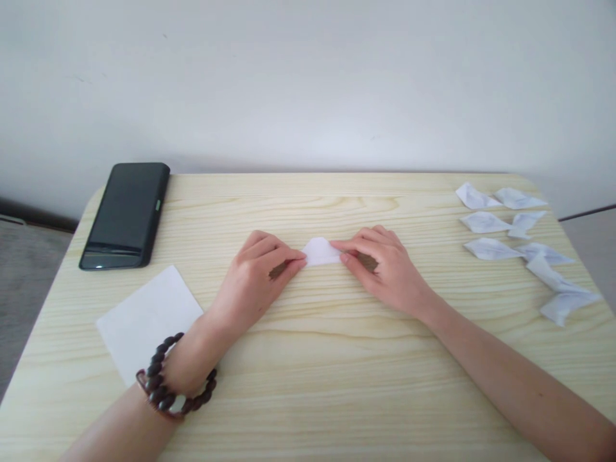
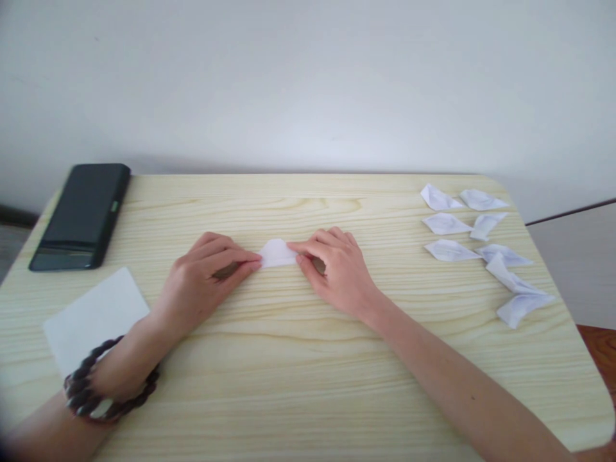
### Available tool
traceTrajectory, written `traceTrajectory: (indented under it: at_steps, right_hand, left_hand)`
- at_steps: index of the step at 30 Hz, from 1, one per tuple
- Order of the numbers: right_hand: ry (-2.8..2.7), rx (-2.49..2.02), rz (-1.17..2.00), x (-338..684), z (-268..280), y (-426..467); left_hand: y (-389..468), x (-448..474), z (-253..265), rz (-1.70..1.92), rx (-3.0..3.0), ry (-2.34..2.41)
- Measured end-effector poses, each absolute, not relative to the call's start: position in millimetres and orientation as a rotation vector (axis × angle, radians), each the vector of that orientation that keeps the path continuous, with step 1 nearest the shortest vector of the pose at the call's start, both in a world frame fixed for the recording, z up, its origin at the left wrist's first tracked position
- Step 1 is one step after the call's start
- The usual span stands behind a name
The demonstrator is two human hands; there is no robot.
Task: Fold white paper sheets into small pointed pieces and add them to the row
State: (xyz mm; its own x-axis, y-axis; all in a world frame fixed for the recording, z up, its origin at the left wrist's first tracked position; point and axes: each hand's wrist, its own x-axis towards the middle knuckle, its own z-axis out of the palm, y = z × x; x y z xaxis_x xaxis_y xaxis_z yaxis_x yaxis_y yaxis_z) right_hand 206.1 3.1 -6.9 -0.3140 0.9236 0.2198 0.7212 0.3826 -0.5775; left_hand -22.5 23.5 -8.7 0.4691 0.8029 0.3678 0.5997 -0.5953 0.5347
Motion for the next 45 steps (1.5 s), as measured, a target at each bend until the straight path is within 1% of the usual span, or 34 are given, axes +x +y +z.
traceTrajectory:
  at_steps: [5,11,13,18,25,34,45]
  right_hand:
    - [-2.084,-1.433,0.513,205.1,-7.9,3.7]
    - [-2.037,-1.439,0.588,207.8,-7.1,4.8]
    - [-2.103,-1.396,0.547,209.0,-8.0,4.0]
    - [-2.304,-1.234,0.327,210.5,-15.2,-1.0]
    - [-2.267,-1.176,0.211,214.0,-16.5,-2.5]
    - [-2.242,-1.163,0.257,216.7,-16.3,-0.1]
    - [-2.121,-1.211,0.387,214.6,-12.1,-0.4]
  left_hand:
    - [23.4,-21.9,-7.5,0.8,2.391,1.217]
    - [24.0,-23.8,-6.7,0.604,2.365,1.383]
    - [24.0,-24.6,-6.9,0.584,2.376,1.371]
    - [23.3,-26.6,-8.2,0.651,2.49,1.226]
    - [22.3,-28.1,-8.4,0.654,2.565,1.153]
    - [19.3,-27.2,-7.7,0.598,2.707,1.092]
    - [24.6,-27.8,-11.5,0.732,2.571,1.068]
